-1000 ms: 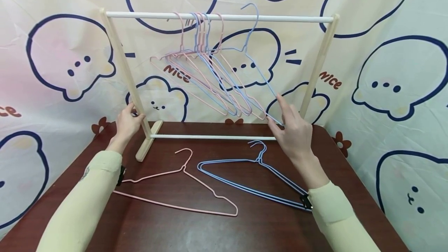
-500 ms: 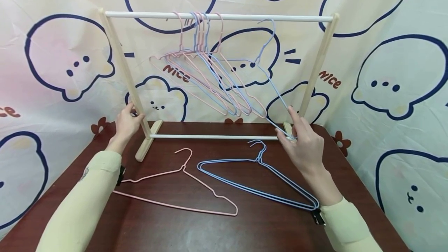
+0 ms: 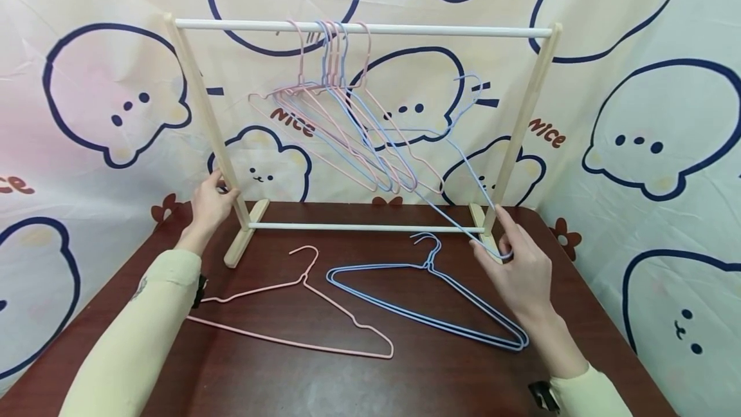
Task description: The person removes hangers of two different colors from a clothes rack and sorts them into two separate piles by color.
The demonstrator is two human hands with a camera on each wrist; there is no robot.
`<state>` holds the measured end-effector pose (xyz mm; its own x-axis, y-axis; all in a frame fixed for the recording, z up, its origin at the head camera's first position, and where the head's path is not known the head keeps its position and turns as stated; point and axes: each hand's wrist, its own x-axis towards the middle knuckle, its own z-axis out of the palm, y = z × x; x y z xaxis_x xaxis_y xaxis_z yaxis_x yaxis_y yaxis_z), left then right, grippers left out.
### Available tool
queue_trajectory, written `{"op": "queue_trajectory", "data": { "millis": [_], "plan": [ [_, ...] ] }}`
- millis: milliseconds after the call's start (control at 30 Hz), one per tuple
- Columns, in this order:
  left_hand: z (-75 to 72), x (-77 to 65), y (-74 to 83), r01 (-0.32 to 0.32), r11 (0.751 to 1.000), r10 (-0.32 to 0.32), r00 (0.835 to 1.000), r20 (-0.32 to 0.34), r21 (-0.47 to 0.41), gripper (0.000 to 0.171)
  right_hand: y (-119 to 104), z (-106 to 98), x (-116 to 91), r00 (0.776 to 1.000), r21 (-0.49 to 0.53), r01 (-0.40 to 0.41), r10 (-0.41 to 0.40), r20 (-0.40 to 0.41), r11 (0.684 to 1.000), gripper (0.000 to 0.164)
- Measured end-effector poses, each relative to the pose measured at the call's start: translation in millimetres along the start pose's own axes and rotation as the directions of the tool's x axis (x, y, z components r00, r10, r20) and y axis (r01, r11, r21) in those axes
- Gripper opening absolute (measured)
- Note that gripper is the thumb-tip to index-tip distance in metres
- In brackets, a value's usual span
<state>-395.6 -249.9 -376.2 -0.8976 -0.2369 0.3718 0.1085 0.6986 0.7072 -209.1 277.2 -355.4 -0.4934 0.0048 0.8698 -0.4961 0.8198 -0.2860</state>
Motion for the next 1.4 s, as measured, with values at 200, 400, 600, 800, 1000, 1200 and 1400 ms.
{"op": "queue_trajectory", "data": {
  "millis": [200,400,600,800,1000,1200,1400],
  "plan": [
    [0.7,0.5,-0.8,-0.010,1.000,0.010,1.000,-0.004,-0.003,0.051,3,-9,-14,0.996,0.040,-0.072,0.070,0.046,0.997,0.074],
    [0.8,0.0,0.2,-0.009,1.000,0.009,1.000,0.002,0.000,0.051,6,-17,-27,0.990,0.035,-0.131,0.128,0.067,0.991,0.072],
    [1.6,-1.5,-1.3,-0.003,1.000,0.003,1.000,0.006,0.001,0.051,9,-25,-43,0.982,0.046,-0.161,0.156,0.106,0.986,0.074],
    [1.9,-0.6,-0.3,-0.009,1.000,0.009,1.000,0.007,0.003,0.050,8,-28,-57,0.968,0.039,-0.205,0.197,0.155,0.978,0.075],
    [2.3,0.3,-0.3,-0.010,1.000,0.010,1.000,0.002,0.003,0.048,2,-30,-60,0.947,0.027,-0.251,0.239,0.216,0.968,0.068],
    [3.5,0.3,-2.3,-0.008,1.000,0.008,1.000,-0.002,0.004,0.049,-4,-33,-65,0.920,0.028,-0.278,0.258,0.296,0.960,0.061],
    [1.7,0.9,-1.3,-0.013,1.000,0.013,1.000,-0.004,0.004,0.050,-3,-37,-72,0.866,0.015,-0.345,0.312,0.391,0.939,0.057]
  ]
}}
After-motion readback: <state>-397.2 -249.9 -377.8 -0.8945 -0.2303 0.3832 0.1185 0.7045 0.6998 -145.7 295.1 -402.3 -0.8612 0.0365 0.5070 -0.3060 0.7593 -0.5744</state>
